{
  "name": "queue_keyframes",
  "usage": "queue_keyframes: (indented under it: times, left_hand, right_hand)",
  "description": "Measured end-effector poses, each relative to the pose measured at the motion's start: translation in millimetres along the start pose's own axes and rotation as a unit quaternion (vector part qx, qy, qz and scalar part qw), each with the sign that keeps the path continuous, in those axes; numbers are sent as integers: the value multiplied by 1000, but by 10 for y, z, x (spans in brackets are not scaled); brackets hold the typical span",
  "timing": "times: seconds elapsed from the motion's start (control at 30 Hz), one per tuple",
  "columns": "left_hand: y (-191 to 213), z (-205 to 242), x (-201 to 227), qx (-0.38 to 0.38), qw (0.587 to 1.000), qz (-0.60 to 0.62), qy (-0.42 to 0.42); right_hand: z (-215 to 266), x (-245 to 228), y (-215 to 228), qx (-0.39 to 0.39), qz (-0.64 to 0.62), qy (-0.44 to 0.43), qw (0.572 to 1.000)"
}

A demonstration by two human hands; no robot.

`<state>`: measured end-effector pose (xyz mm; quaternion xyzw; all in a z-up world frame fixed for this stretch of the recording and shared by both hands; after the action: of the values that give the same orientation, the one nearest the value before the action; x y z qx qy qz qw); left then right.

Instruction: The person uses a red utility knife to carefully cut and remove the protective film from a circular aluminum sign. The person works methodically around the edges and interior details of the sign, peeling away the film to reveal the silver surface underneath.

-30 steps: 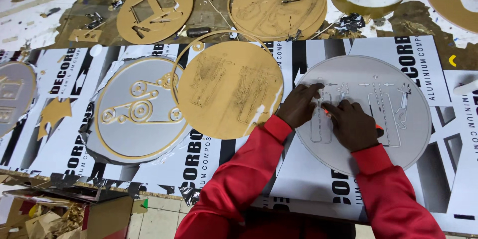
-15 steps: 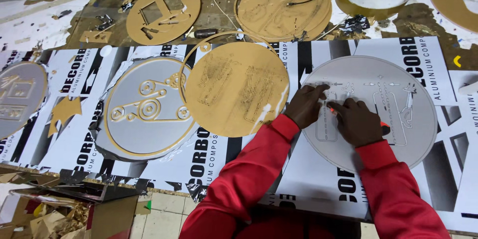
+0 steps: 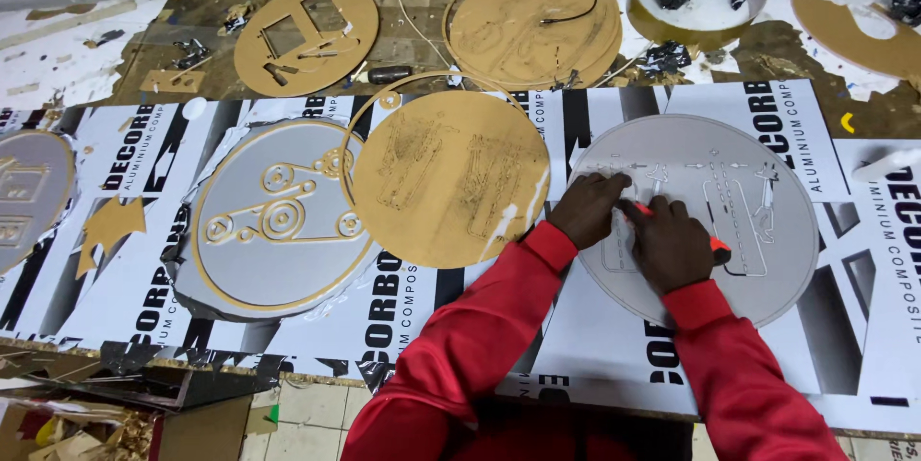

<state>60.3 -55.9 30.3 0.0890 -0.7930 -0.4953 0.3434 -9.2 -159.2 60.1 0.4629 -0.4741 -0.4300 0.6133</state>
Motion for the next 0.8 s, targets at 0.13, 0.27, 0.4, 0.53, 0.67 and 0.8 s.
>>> queue_keyframes:
  times: [0.13, 0.27, 0.4, 0.53, 0.67, 0.8]
  left_hand:
    - [-60, -54, -68, -7, 1000, 12, 4]
    - [45, -49, -48, -18, 998, 52, -23]
    - [-1, -66, -126, -63, 994, 78, -33]
    - [0, -124, -164, -97, 987, 126, -18]
    - [-60, -170, -315, -117, 981, 145, -45]
    - [-184, -213, -445, -163, 961, 221, -16]
  right_hand:
    - [-3, -35, -55, 11, 23, 6, 1000]
    - [31, -32, -136, 71, 14, -12, 997]
    - [90, -22, -240, 133, 28, -33, 990]
    - [75, 2, -278, 130, 17, -44, 990]
    - [44, 34, -239, 92, -23, -41, 995]
    - [70, -11, -162, 93, -17, -40, 995]
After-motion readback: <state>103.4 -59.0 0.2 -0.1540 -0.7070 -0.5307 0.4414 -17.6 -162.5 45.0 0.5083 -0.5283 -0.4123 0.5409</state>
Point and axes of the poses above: each hand's wrist, its own z-axis away from the middle knuckle, its own y-axis out of the back of the hand, x = y × z, the point moved 7 cm from there along -z, towards the middle knuckle, and after that the axes turned 10 degrees about -x, right-handed, at the moved point
